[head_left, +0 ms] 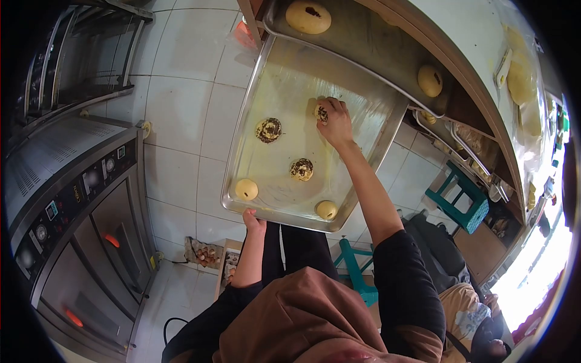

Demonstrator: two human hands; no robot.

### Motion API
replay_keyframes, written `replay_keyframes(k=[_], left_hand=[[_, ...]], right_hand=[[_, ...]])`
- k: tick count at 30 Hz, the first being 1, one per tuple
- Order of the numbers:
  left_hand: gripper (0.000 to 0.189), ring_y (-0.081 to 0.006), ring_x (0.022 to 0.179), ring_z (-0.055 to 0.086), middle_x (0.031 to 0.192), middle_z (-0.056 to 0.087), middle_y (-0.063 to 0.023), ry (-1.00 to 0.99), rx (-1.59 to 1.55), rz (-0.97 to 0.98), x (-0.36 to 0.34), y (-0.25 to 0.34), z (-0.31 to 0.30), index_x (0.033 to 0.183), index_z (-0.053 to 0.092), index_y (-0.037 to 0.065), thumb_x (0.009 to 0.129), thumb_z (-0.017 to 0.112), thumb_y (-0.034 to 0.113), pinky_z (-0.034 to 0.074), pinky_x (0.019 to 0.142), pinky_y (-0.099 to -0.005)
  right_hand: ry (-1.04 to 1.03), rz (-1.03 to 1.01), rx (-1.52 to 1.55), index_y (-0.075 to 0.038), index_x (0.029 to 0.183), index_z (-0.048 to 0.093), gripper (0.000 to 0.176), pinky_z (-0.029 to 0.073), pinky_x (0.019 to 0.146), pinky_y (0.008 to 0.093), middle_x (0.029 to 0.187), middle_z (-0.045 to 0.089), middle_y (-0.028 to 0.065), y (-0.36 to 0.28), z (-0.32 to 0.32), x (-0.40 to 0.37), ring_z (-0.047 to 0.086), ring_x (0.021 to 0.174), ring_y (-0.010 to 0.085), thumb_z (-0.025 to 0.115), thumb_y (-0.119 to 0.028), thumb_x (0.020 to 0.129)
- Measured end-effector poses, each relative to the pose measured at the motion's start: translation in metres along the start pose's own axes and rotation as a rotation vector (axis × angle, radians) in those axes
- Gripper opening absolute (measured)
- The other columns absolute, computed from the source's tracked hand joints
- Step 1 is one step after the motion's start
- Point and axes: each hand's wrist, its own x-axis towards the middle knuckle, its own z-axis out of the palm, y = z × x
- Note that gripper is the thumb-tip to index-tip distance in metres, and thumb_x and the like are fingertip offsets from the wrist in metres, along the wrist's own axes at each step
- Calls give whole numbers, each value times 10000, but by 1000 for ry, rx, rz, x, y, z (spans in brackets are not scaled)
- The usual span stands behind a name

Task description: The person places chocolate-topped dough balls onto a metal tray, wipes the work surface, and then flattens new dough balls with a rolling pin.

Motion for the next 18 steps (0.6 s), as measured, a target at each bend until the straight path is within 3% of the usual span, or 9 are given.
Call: replay_keyframes(k=[3,6,9,12,18], left_hand=[[500,-267,1053,542,1102,561,-101,4,-3,-4,4,-2,-1,1082,513,-9,601,411,82,462,905,-413],[493,-266,1046,545,1098,562,-98,-15,-2,1,5,-3,0,1078,514,-7,605,410,84,460,906,-412],[487,-266,1042,545,1092,564,-97,8,0,-4,5,-3,4,1074,514,-6,607,410,86,457,910,-413],[473,-266,1040,545,1088,566,-97,12,5,-3,6,-4,7,1060,517,-5,609,412,87,458,907,-415],[437,-265,1008,552,1053,570,-89,41,-4,1,5,-6,7,1030,524,8,614,416,89,467,884,-415]], right_hand=[[-57,-77,-34,-105,1084,553,489,394,931,390,1136,511,78,2,-2,2,466,1069,289,656,-28,613],[-62,-58,-38,-100,1106,532,506,388,936,384,1145,507,87,3,-1,3,460,1079,290,678,-52,624],[-38,109,36,-101,1120,532,539,392,924,390,1142,512,90,2,4,4,464,1083,292,712,-90,612],[24,54,-30,-94,1183,496,616,372,932,405,1148,507,105,1,6,2,451,1090,304,736,-140,618],[42,76,-84,-66,1286,406,667,300,956,442,1244,439,140,-16,-4,-8,386,1146,343,705,-192,703]])
